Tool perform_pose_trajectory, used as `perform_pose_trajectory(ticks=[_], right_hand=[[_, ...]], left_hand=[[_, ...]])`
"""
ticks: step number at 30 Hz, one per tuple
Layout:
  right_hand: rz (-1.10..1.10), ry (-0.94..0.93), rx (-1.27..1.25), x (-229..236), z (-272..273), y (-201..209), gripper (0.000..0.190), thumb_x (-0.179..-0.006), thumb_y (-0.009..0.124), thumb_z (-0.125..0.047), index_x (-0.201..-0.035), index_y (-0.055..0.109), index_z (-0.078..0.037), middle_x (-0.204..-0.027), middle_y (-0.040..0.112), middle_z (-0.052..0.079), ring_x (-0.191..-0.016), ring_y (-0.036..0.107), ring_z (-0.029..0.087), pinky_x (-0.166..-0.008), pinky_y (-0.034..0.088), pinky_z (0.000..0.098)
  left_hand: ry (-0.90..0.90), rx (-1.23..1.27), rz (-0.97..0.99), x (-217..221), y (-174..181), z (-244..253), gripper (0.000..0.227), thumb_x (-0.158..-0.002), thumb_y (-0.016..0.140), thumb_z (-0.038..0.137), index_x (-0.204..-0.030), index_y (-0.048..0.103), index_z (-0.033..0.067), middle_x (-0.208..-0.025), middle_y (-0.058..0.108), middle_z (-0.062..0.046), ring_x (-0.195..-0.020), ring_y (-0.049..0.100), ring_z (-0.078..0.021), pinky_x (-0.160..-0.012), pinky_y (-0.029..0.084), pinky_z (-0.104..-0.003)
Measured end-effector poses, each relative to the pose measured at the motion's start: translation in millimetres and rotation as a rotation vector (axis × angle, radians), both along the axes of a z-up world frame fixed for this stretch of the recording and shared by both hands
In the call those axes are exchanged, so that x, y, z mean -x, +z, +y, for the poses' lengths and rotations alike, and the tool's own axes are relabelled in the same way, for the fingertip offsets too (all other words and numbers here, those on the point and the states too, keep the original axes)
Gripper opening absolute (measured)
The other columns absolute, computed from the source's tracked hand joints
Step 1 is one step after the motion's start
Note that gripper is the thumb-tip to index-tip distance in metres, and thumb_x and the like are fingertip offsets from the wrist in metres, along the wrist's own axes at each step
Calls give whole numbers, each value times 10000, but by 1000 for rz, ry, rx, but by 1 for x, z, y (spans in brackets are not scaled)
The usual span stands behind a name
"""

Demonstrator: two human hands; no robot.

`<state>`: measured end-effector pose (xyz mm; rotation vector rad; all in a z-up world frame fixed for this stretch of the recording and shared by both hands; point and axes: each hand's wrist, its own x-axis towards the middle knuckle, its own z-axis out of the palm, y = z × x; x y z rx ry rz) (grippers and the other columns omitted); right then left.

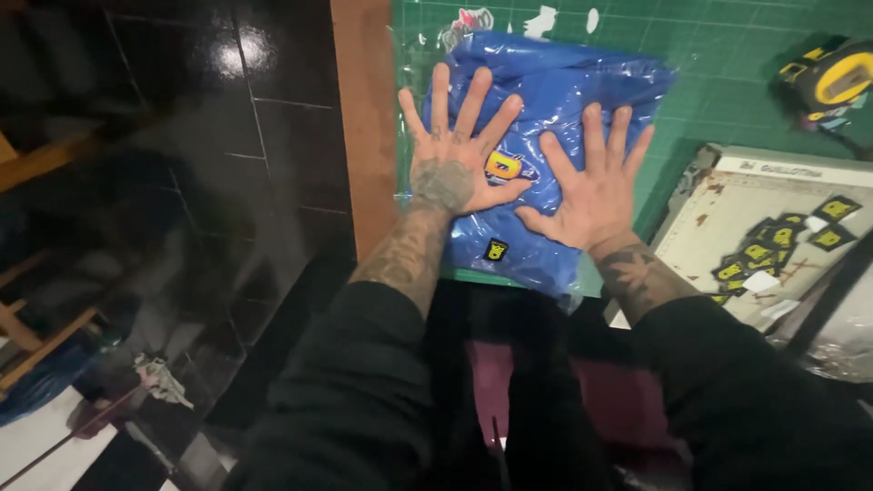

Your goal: The person repeatedly places blue t-shirts into clear plastic bags, seals them with small stickers, and stacks the finished packages on a chair. The process is repeated for multiple shirts in a consistent sequence.

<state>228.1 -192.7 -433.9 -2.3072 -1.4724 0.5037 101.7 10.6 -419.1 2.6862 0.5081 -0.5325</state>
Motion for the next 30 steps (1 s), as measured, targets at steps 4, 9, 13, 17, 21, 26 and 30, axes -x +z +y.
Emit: perform_pose_trajectory(ticks=[4, 9, 13, 17, 21, 26, 30], right_hand=[[73, 12, 24, -1, 6, 25, 904, -915, 618, -749, -1595, 519, -162, -1678, 32, 198, -1533, -69, 450, -1165, -77, 751], [523, -767, -103, 11, -26, 54, 979, -886, 846, -235, -1583, 205, 11, -1488, 350, 345, -1333, 492, 472, -1063, 453, 521], [816, -1073, -158, 9, -29, 40, 741, -882, 877, -218, -1418, 442, 51, -1111, 501, 49, -936, 527, 123, -843, 473, 228], [752, -1106, 229, 5, 9, 66, 687, -712, 934, -518, -1147, 616, -93, -964, 548, 37, -873, 591, 218, -699, 486, 368], [851, -1215, 288, 3, 38, 99, 756, -671, 968, -385, -1288, 618, -126, -1116, 673, 173, -990, 656, 293, -796, 523, 483], [1067, -1277, 299, 33, 52, 157, 522, -855, 650, -63, -1342, 523, 76, -1184, 623, 213, -950, 593, 302, -822, 485, 401], [775, -1233, 426, 70, 134, 205, 386, -920, 692, -31, -1237, 607, 172, -1048, 670, 294, -817, 614, 376, -713, 487, 456]], left_hand=[[-14, -21, -7, 7, -14, 2, 1129, -841, 721, 970, -1654, 184, 399, -1669, -71, -58, -1495, -142, -471, -1114, -98, -844], [64, -143, -440, 7, -35, -12, 1048, -732, 585, 882, -1598, 251, 394, -1705, 107, -67, -1523, 49, -533, -1117, 43, -850], [27, -138, -461, 6, -38, -10, 1070, -698, 604, 887, -1591, 272, 399, -1704, 92, -57, -1517, 41, -537, -1108, 54, -860], [38, -69, -484, -2, -36, -11, 1054, -694, 581, 884, -1583, 262, 415, -1706, 88, -19, -1542, 44, -503, -1130, 66, -866], [42, 18, -427, -16, -29, -19, 1058, -673, 638, 905, -1554, 279, 442, -1687, 184, 3, -1551, 167, -517, -1125, 103, -905], [116, 462, -398, 26, 63, 46, 884, -857, 661, 683, -1580, 364, 270, -1717, 213, -42, -1620, 156, -433, -1192, 100, -827], [700, 649, -643, 104, 135, 179, 448, -829, 725, 167, -1235, 603, 22, -1114, 690, -122, -978, 670, -292, -837, 535, -358]])
